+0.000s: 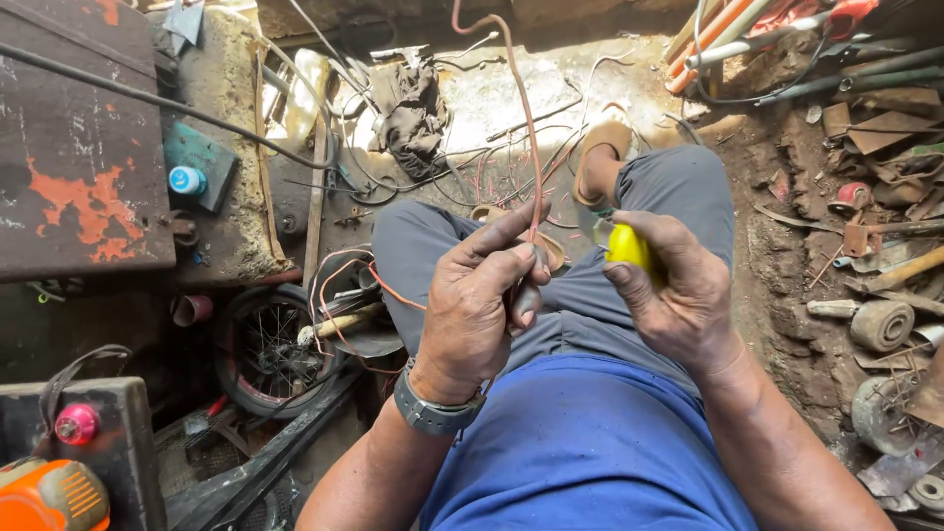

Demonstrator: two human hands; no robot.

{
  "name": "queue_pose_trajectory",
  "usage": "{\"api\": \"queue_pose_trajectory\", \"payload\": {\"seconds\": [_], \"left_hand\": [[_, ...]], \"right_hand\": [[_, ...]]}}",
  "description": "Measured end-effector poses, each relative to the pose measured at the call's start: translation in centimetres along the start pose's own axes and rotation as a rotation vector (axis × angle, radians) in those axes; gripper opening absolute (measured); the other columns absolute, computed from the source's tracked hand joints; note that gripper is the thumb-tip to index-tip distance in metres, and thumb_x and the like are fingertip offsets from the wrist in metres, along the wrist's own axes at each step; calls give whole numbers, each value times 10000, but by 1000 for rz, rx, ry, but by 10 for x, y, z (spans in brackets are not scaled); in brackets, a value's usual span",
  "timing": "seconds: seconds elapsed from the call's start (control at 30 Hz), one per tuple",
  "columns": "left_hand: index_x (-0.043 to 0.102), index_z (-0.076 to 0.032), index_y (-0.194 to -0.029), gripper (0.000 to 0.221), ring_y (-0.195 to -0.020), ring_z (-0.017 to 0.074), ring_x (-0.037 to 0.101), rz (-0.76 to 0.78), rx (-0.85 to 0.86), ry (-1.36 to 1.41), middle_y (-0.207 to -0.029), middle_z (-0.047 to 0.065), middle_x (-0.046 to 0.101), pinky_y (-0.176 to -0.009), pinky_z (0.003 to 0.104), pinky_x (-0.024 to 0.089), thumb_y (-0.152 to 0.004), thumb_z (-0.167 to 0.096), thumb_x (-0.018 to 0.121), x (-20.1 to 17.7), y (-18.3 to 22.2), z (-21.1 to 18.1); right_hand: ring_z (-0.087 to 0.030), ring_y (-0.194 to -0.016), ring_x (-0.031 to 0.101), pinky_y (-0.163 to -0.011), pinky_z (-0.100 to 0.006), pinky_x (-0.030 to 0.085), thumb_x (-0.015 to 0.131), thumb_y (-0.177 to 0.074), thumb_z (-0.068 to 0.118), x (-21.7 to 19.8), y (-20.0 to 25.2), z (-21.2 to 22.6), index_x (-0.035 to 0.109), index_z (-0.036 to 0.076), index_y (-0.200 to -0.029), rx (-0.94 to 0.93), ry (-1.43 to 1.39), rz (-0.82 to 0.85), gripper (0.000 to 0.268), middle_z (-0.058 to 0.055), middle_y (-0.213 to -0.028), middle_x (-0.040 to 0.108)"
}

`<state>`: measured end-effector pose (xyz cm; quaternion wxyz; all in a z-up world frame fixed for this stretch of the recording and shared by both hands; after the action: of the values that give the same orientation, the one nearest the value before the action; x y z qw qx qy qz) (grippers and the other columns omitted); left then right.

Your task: Stripping insulation from copper wires using a utility knife and pliers

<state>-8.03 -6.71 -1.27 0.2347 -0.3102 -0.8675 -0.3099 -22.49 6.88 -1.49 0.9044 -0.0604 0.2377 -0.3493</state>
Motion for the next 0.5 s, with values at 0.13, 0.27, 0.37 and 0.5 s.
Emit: {"api": "queue_pose_trajectory", "payload": {"seconds": [0.13, 0.27, 0.37, 0.5], "left_hand": [[632, 4, -1429, 488, -405, 116, 496, 0, 15, 30, -701, 149, 608, -323, 217, 382, -948, -23, 553, 2, 5, -3], [645, 4, -1414, 487, -385, 139, 492, -27, -13, 41, -675, 166, 602, -301, 235, 365, -934, -25, 563, 0, 9, 0], [649, 13, -1406, 491, -381, 139, 490, -20, -35, 25, -663, 168, 597, -295, 241, 363, -923, -20, 571, -1, 10, 3], [654, 14, -1399, 504, -378, 141, 482, 5, -66, 21, -636, 160, 566, -296, 244, 364, -902, -8, 568, 5, 11, 6]], "right_hand": [[-345, -1013, 736, -870, -426, 584, 835, -882, 206, 12, -14, 16, 735, 12, -1289, -106, 40, 21, 462, -184, -1195, 731], [-418, -900, 732, -777, -484, 597, 776, -932, 198, 19, -16, 28, 746, -16, -1252, -271, 38, 86, 386, -216, -1097, 734], [-410, -888, 734, -759, -490, 601, 769, -933, 200, 19, -17, 31, 751, -9, -1251, -306, 44, 96, 381, -208, -1072, 735], [-409, -877, 735, -749, -495, 599, 758, -949, 202, 14, -19, 37, 754, -17, -1233, -330, 55, 106, 359, -211, -1044, 732]]}}
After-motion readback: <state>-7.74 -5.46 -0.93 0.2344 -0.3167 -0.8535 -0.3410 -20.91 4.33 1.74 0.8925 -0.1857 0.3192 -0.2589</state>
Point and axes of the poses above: each hand's wrist, its own y-axis away from the middle knuckle, its own x-axis out of the palm, z = x × y, the point moved 5 cm from there along -y, towards the middle knuckle
